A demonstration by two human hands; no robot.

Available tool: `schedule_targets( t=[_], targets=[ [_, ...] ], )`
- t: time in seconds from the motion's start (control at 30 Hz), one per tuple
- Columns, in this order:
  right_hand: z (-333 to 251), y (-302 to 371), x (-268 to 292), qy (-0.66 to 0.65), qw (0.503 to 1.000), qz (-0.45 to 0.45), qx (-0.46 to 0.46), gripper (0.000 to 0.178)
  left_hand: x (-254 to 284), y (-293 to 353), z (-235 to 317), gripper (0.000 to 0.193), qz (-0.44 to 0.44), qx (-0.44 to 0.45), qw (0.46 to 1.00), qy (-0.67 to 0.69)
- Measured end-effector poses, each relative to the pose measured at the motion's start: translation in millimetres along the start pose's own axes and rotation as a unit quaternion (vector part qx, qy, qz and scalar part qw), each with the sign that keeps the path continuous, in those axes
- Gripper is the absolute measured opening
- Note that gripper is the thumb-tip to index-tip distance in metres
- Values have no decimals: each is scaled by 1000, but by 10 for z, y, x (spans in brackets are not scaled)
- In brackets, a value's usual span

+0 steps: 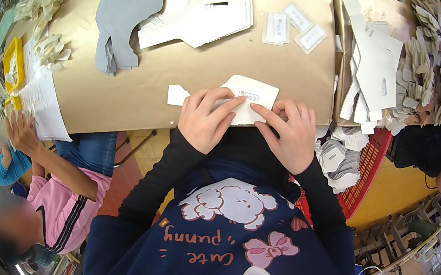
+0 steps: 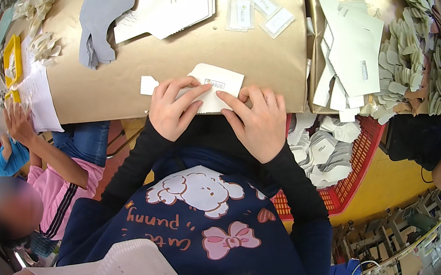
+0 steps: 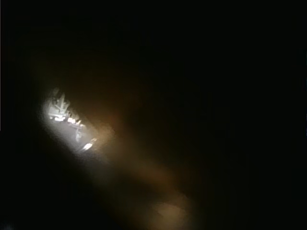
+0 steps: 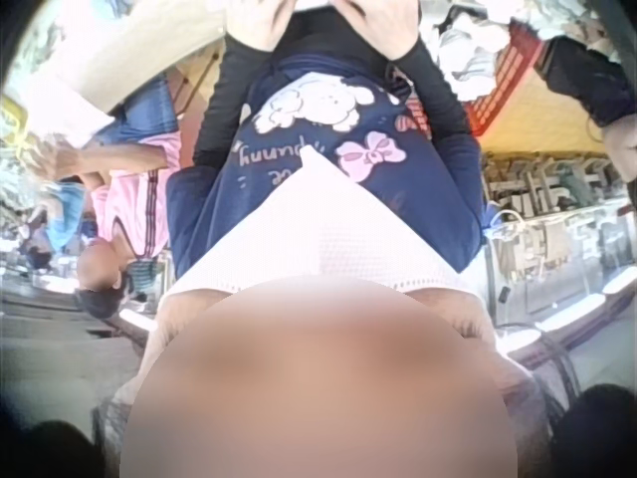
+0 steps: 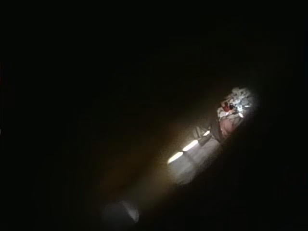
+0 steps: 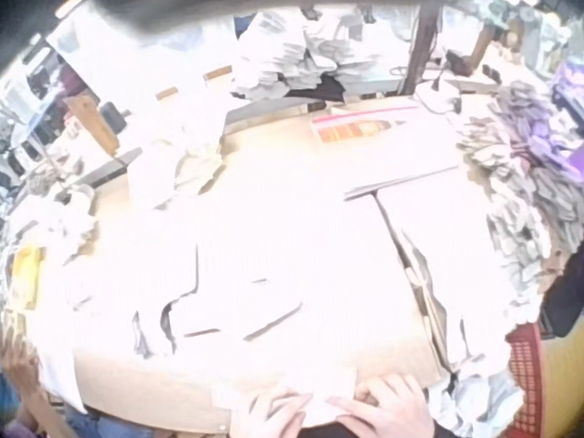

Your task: The person assembles face masks by inserting a small rectangular filter into a slot on a white mask blank and folding the edges to secure it. They handle multiple mask blanks and filters, stacking completed units on the table.

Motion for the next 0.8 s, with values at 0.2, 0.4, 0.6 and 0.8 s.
schedule_targets(
  t=[0.2, 0.4, 0.6, 0.8],
  targets=[
    [2, -28, 17, 9, 1000, 6, 12, 46, 36, -14, 11, 42, -13, -17, 999, -27],
    [-66, -8, 55, 100, 993, -46, 31, 48, 31, 2, 53, 48, 10, -45, 996, -77],
    [-106, -26, 65, 139, 987, -41, 67, 55, 61, 13, 44, 47, -15, -60, 992, -111],
    [-72, -5, 90, 115, 989, -50, 74, 60, 27, 86, 93, 45, -8, -53, 991, -124]
  ],
)
Point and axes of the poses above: each hand's wrist, its own y-axis away from the middle knuckle, its own x-axis out of the back of the hand, z = x × y, the point moved 1 cm from there along -y, towards the middle knuckle, and after that the axes turned 5 degrees about -y, right-handed, at the moved point
